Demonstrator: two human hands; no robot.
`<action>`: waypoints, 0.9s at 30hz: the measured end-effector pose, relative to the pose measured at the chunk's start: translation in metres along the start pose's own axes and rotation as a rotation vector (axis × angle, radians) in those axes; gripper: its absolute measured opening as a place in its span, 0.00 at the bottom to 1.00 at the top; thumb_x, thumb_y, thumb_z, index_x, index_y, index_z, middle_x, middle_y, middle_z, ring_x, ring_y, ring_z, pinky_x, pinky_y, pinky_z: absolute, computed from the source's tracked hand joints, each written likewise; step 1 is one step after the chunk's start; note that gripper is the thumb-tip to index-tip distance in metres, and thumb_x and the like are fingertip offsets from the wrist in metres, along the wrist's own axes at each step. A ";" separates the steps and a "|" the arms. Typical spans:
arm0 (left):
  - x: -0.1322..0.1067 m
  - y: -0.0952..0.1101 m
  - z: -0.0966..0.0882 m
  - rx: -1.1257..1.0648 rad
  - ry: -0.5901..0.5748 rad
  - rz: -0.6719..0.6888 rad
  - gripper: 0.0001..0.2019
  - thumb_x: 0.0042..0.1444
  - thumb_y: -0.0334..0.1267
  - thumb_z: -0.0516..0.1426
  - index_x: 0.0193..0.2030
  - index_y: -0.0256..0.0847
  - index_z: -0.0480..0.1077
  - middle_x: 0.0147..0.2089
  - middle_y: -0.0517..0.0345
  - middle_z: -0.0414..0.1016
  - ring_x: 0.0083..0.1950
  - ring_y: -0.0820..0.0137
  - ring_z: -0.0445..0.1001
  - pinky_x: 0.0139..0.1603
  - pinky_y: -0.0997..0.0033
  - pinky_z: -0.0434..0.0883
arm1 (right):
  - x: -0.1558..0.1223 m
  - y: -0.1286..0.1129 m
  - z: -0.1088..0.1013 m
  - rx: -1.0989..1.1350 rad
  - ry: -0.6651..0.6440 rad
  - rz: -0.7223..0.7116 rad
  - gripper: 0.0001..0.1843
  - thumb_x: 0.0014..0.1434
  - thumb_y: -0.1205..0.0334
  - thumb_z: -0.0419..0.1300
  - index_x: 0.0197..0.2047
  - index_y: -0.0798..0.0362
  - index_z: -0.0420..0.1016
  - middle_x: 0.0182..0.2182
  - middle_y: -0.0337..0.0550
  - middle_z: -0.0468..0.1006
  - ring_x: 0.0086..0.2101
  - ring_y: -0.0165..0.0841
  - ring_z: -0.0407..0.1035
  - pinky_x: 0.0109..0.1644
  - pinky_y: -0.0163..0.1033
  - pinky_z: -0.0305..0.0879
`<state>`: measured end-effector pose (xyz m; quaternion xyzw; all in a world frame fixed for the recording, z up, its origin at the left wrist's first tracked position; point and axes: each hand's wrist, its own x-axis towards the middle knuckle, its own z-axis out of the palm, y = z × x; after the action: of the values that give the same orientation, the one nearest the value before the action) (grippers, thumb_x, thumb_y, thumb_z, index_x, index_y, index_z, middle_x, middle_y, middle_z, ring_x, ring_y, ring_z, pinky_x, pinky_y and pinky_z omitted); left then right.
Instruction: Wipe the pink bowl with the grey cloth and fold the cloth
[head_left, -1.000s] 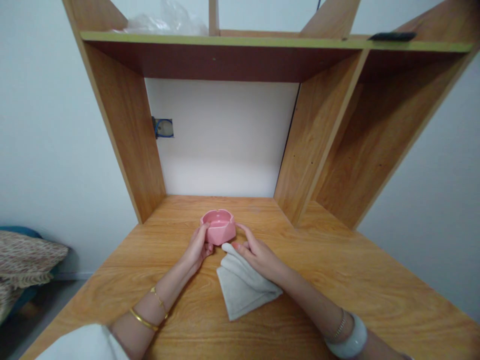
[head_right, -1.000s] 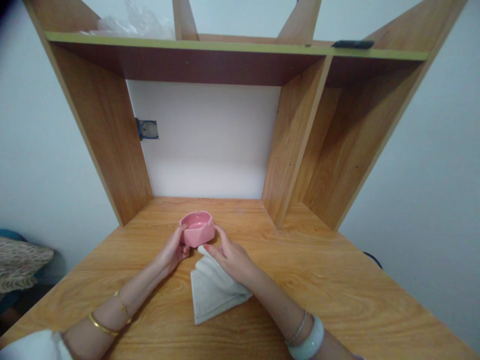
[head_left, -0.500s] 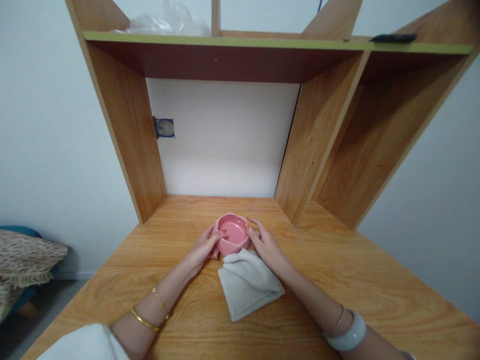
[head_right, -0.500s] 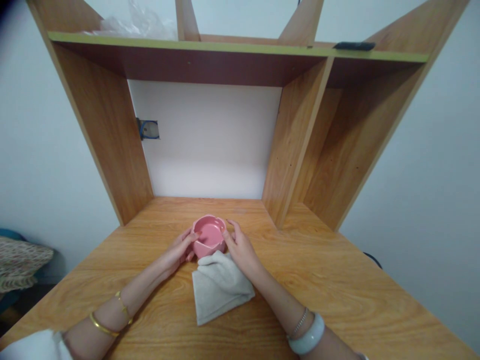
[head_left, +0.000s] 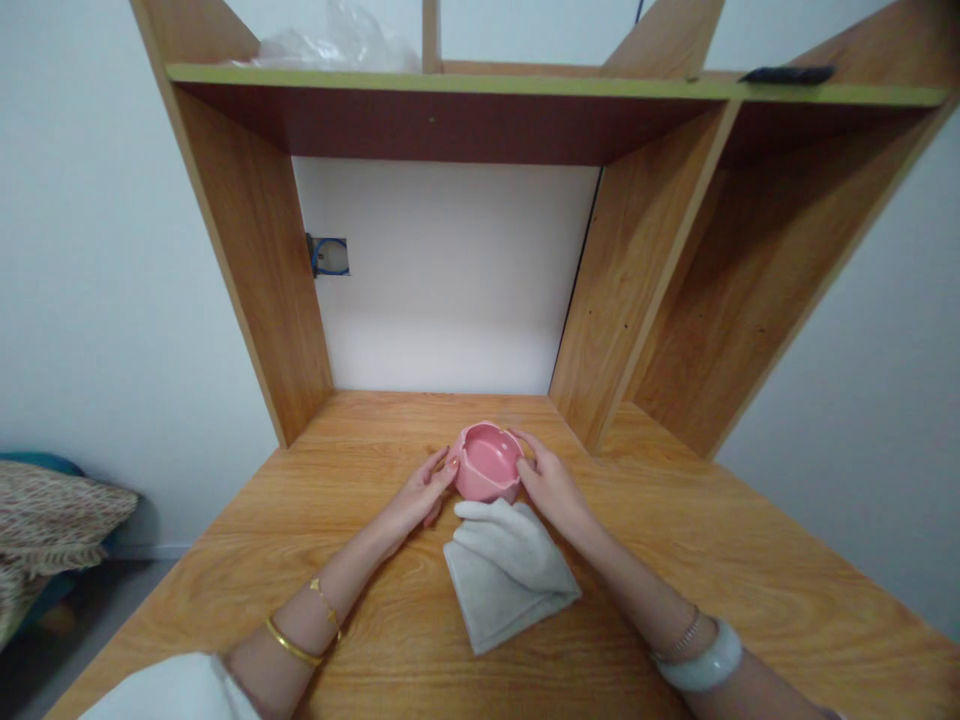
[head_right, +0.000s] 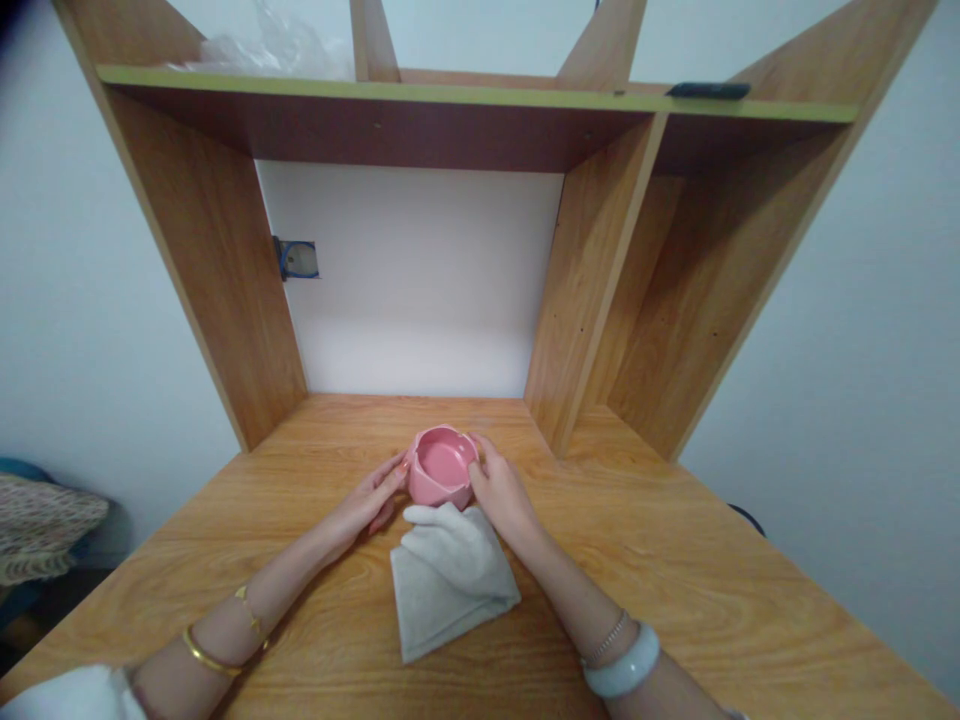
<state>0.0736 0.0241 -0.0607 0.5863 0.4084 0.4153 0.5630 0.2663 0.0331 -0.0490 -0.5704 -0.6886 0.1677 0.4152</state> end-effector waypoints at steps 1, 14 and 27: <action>0.001 -0.001 -0.001 0.004 -0.008 -0.004 0.33 0.49 0.57 0.51 0.56 0.35 0.58 0.21 0.63 0.69 0.10 0.85 0.48 0.12 0.81 0.42 | 0.003 0.004 -0.003 -0.025 0.023 -0.007 0.25 0.50 0.69 0.45 0.52 0.58 0.62 0.33 0.44 0.75 0.28 0.31 0.67 0.32 0.35 0.61; -0.001 -0.003 -0.005 0.051 -0.144 -0.071 0.19 0.49 0.44 0.54 0.44 0.33 0.67 0.28 0.61 0.70 0.13 0.85 0.48 0.14 0.80 0.44 | 0.025 0.051 -0.044 -0.345 0.136 0.160 0.21 0.53 0.67 0.46 0.49 0.56 0.68 0.41 0.50 0.75 0.43 0.38 0.67 0.44 0.39 0.60; -0.002 -0.002 -0.006 0.046 -0.166 -0.079 0.17 0.48 0.43 0.55 0.43 0.35 0.68 0.24 0.65 0.66 0.15 0.84 0.52 0.17 0.79 0.47 | 0.027 0.051 -0.048 -0.472 0.115 0.245 0.20 0.55 0.63 0.46 0.49 0.56 0.68 0.41 0.50 0.75 0.42 0.37 0.68 0.42 0.36 0.60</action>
<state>0.0671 0.0247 -0.0626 0.6148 0.3926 0.3334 0.5972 0.3360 0.0612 -0.0463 -0.7391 -0.6097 0.0188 0.2859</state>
